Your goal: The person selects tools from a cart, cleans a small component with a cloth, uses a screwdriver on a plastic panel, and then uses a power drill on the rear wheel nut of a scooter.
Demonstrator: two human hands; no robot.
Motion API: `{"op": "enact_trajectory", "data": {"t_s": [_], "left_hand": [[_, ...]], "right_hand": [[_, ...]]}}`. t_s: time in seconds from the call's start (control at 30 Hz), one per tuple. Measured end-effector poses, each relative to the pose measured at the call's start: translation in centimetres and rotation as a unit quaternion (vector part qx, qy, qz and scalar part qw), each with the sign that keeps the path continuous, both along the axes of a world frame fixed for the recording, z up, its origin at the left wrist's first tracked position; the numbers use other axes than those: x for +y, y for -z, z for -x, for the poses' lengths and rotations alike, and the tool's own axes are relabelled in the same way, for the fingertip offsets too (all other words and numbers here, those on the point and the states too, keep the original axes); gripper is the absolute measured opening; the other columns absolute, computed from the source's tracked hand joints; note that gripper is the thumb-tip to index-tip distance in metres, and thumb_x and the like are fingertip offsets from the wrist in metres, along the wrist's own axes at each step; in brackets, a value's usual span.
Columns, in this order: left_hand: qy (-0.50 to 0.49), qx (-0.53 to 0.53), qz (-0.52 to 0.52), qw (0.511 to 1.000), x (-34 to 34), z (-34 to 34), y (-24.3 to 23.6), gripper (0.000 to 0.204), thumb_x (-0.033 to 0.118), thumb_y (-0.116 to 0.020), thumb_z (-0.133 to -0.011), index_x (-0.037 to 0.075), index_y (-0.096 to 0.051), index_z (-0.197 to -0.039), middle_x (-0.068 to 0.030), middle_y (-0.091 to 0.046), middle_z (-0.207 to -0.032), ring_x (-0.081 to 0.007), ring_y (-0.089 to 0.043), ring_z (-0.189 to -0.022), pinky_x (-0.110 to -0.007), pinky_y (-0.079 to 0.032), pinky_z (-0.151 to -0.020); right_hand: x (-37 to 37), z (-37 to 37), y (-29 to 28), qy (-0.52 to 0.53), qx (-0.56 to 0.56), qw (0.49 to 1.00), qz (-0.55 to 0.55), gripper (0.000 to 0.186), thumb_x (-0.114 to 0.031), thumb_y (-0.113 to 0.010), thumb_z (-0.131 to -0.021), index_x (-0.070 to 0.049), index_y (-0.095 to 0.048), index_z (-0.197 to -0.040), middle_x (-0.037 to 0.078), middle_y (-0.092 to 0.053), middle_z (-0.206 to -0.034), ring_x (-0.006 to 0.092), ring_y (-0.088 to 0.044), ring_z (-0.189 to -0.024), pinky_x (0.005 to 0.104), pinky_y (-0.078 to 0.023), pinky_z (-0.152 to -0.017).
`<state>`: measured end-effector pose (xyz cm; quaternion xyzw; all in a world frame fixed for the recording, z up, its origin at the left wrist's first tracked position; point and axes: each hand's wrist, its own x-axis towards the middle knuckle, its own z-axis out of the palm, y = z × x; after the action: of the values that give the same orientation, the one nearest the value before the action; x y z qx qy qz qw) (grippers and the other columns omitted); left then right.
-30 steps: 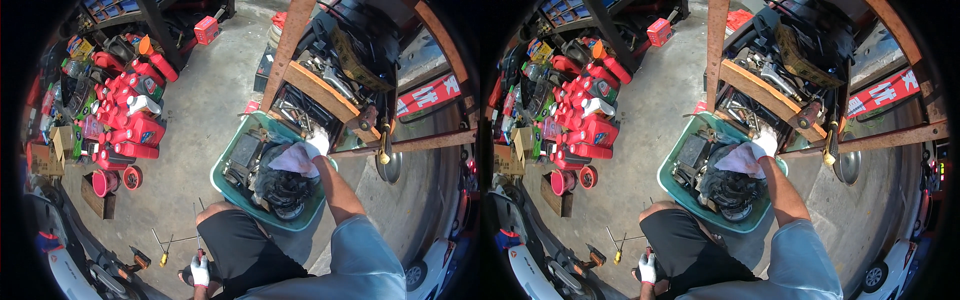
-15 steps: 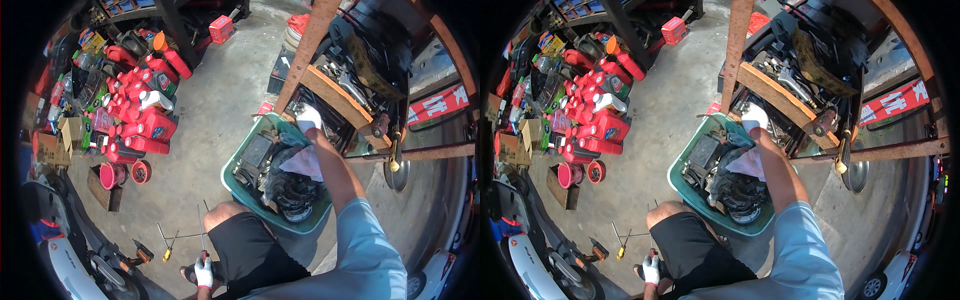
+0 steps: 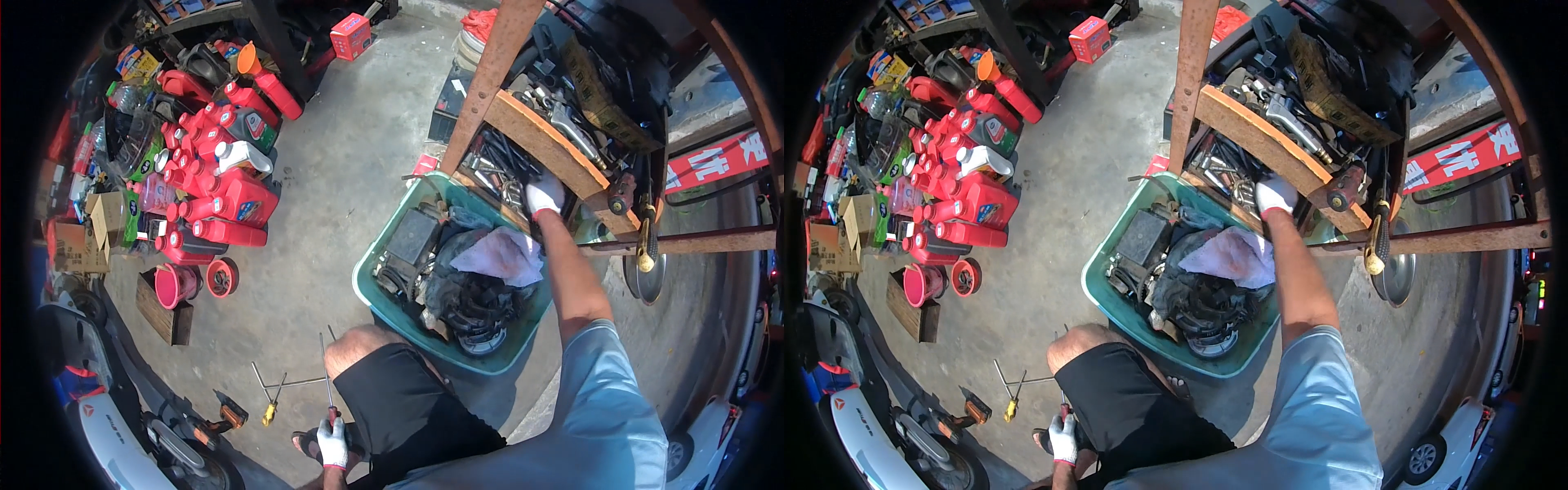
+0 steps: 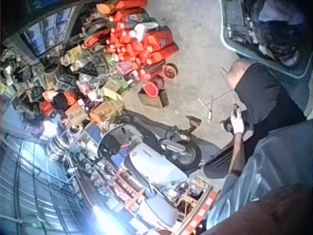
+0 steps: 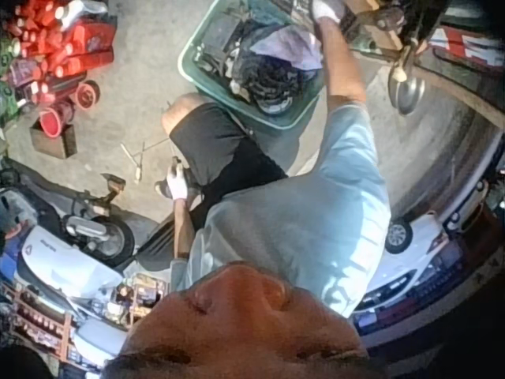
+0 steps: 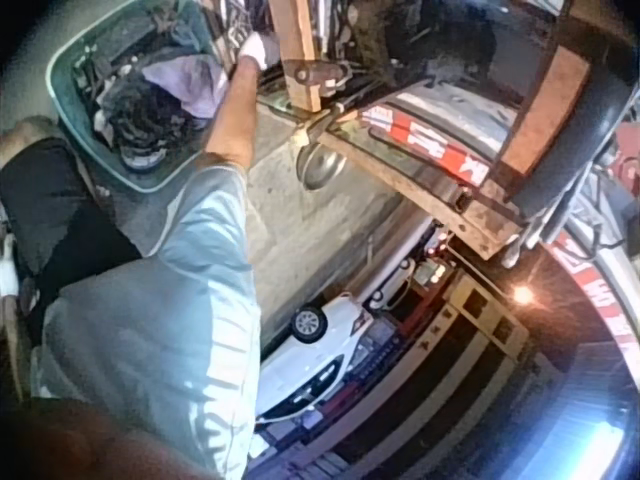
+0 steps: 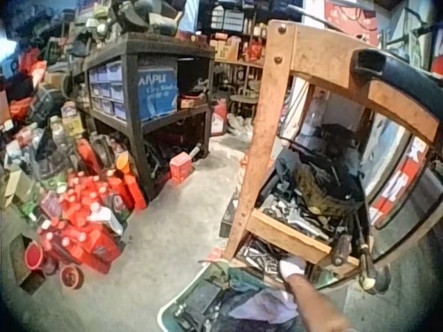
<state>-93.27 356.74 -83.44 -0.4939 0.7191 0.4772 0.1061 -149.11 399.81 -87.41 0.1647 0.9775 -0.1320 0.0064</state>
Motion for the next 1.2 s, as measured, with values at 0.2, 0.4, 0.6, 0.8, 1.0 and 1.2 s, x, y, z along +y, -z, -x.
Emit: {"op": "enact_trajectory", "data": {"t_s": [0.2, 0.4, 0.6, 0.8, 1.0, 1.2], "left_hand": [[0.01, -0.018, -0.022, 1.0, 0.5, 1.5, -1.3, 0.023, 0.02, -0.06, -0.095, -0.002, -0.063, -0.09, -0.0033, -0.059, -0.069, -0.0105, -0.05, -0.061, -0.029, -0.039, -0.056], [0.036, -0.002, 0.002, 0.999, -0.3, 0.2, 0.5, 0.02, 0.018, -0.06, -0.095, -0.002, -0.062, -0.093, -0.0003, -0.054, -0.068, -0.0091, -0.046, -0.061, -0.028, -0.038, -0.055], [0.022, 0.002, -0.026, 0.999, 0.6, 2.2, -1.0, 0.017, 0.017, -0.06, -0.096, 0.0, -0.061, -0.096, 0.0035, -0.049, -0.067, -0.0063, -0.042, -0.057, -0.025, -0.034, -0.051], [0.036, 0.018, -0.028, 0.999, 0.3, 2.6, -0.4, 0.017, 0.017, -0.06, -0.096, 0.0, -0.059, -0.092, 0.0037, -0.049, -0.066, -0.006, -0.043, -0.055, -0.025, -0.034, -0.049], [0.048, 0.03, -0.01, 0.998, 0.1, 2.3, 0.4, 0.016, 0.017, -0.06, -0.096, 0.001, -0.06, -0.092, 0.0039, -0.049, -0.066, -0.0055, -0.043, -0.054, -0.025, -0.033, -0.048], [0.031, 0.032, -0.032, 0.999, 0.3, 2.3, 0.3, 0.016, 0.018, -0.061, -0.096, 0.002, -0.061, -0.095, 0.0044, -0.05, -0.065, -0.005, -0.043, -0.052, -0.024, -0.033, -0.046]], "right_hand": [[5.3, 0.9, 1.7, -0.051, -0.044, 0.993, -0.094, 0.049, -0.02, -0.052, -0.085, -0.006, -0.056, -0.133, 0.024, -0.057, -0.134, 0.038, -0.052, -0.128, 0.0421, -0.04, -0.109], [2.6, 0.1, -0.6, -0.071, -0.06, 0.987, -0.131, 0.041, -0.016, -0.051, -0.086, -0.003, -0.062, -0.123, 0.025, -0.059, -0.131, 0.0393, -0.055, -0.125, 0.0452, -0.042, -0.107], [-0.8, -4.0, -3.0, -0.07, -0.092, 0.991, -0.068, 0.036, -0.03, -0.054, -0.09, -0.003, -0.068, -0.11, 0.024, -0.067, -0.113, 0.04, -0.066, -0.105, 0.0452, -0.053, -0.09], [-0.3, -6.7, -0.2, -0.06, 0.016, 0.998, 0.019, 0.033, -0.023, -0.06, -0.087, -0.001, -0.063, -0.112, 0.027, -0.066, -0.107, 0.0415, -0.064, -0.1, 0.0465, -0.052, -0.088], [-0.6, -7.5, 1.2, -0.034, 0.102, 0.994, 0.025, 0.04, -0.018, -0.05, -0.089, -0.002, -0.059, -0.125, 0.025, -0.062, -0.117, 0.0396, -0.063, -0.105, 0.0461, -0.051, -0.09], [-0.8, -7.7, 1.2, -0.02, 0.115, 0.992, 0.039, 0.04, -0.02, -0.051, -0.089, -0.003, -0.059, -0.125, 0.024, -0.062, -0.117, 0.0394, -0.062, -0.106, 0.0451, -0.05, -0.091]]}}
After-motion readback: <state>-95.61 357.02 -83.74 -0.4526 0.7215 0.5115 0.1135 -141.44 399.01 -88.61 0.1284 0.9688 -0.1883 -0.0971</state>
